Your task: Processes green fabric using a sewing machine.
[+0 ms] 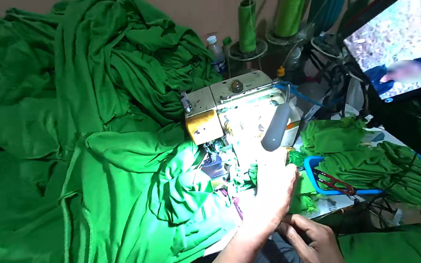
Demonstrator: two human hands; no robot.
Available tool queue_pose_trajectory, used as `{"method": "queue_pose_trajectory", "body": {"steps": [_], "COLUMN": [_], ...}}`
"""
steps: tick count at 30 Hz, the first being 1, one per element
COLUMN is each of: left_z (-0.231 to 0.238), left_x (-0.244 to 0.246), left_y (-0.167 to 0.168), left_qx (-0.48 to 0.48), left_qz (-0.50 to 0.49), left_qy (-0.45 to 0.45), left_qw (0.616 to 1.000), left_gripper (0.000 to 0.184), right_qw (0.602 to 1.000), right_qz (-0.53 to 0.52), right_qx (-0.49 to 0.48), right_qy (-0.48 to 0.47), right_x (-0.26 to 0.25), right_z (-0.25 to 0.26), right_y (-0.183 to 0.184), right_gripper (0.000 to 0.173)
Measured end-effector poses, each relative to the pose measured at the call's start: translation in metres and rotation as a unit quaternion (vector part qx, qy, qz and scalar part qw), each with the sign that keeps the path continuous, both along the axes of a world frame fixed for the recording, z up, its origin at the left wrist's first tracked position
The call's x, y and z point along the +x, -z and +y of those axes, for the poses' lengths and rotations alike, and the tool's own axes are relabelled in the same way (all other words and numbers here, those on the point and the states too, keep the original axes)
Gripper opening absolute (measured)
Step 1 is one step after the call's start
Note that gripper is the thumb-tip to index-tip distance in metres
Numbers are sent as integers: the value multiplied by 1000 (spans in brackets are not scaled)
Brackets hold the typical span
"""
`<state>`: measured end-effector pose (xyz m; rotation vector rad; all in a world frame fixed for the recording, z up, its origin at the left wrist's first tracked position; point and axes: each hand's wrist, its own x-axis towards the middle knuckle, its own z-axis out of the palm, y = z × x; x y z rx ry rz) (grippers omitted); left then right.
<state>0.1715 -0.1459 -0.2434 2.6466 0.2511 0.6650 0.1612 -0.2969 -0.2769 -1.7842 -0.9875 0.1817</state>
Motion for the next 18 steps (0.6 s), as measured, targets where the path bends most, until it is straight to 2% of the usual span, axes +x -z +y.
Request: {"method": "queue_pose_trajectory", "body": {"steps": [2,7,12,14,16,18], "left_z": [-2,1,1,-4,-7,-5], "left_x": [5,2,-6,-18,-37,-56], "left_y": [-2,6,-2,-18,-34,-43], "left_qx": [-20,-50,-32,-94,-224,-299], "left_qz": [35,-7,-109,-137,-143,-150], "left_qy": [-18,-16,21,7,5,-12], "left_qw": [999,999,993,986,964,942], "left_gripper": [19,13,16,19,22,20], "right_qw": [1000,1000,999,998,998,996], "right_qz": [2,20,34,54,60,63], "right_qx": [-5,-1,-18,-15,22,59], "right_qy": [14,23,21,-6,-27,-21], "right_x": [2,2,2,2,1,-1], "right_z": [4,10,10,5,1,-1], "right_y": [5,12,9,4,-1,-10], "right_gripper": [13,13,15,16,16,18]}}
